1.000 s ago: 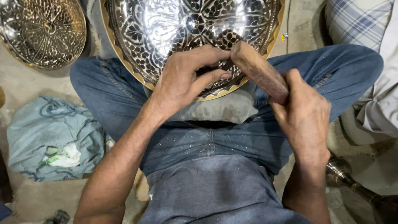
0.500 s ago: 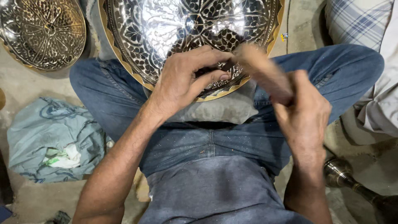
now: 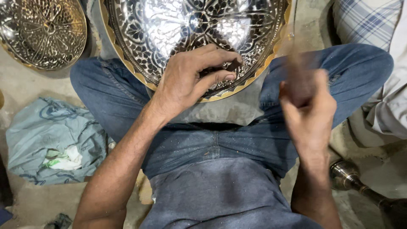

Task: The person is engraving a decorative pattern on a large metal plate using a chisel and a wooden mallet. They hold the plate steady with one hand while striking the chisel with the mallet to create intricate designs.

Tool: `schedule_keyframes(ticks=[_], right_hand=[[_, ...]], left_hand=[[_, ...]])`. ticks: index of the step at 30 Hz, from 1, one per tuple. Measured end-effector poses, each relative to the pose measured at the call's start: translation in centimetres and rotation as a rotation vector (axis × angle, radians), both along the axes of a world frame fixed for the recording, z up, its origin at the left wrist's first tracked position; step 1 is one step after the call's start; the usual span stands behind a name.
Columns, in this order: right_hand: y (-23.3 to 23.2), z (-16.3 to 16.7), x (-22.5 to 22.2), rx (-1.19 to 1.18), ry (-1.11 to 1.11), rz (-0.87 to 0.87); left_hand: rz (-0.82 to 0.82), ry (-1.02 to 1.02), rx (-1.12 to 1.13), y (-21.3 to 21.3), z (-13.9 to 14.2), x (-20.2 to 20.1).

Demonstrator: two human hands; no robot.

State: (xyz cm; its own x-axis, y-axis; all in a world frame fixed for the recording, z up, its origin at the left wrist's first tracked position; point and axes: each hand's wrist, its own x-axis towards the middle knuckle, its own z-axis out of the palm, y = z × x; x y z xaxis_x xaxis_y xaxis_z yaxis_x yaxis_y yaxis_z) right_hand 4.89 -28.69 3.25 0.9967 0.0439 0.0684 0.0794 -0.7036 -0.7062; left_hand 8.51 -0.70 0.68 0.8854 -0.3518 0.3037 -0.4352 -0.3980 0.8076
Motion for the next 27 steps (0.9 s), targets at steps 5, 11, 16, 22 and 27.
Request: schedule_keyframes(ticks=[5,11,16,22,27], right_hand=[[0.0,-0.1,-0.1,-0.284,-0.138,0.137],[1.1,0.6,0.2,-0.204,-0.138,0.120],[1.7,1.2,0.3,0.069,-0.030,-0.009],[0.8,-0.1,-0.1,-0.020,-0.108,0.007],[0.5,-0.8,-0.5,-0.135,-0.140,0.047]], left_hand=[[0.009,-0.019,0.039,-0.1,0.1,0.1],[0.012,0.012,0.053,-0.1,0.5,0.1],[0.002,-0.043,0.024,0.0,0.5,0.0],[0.005,-0.037,0.052,0.0,-0.1,0.0],[0.007,-0.032,0.091,0.0,-0.2,0.0]])
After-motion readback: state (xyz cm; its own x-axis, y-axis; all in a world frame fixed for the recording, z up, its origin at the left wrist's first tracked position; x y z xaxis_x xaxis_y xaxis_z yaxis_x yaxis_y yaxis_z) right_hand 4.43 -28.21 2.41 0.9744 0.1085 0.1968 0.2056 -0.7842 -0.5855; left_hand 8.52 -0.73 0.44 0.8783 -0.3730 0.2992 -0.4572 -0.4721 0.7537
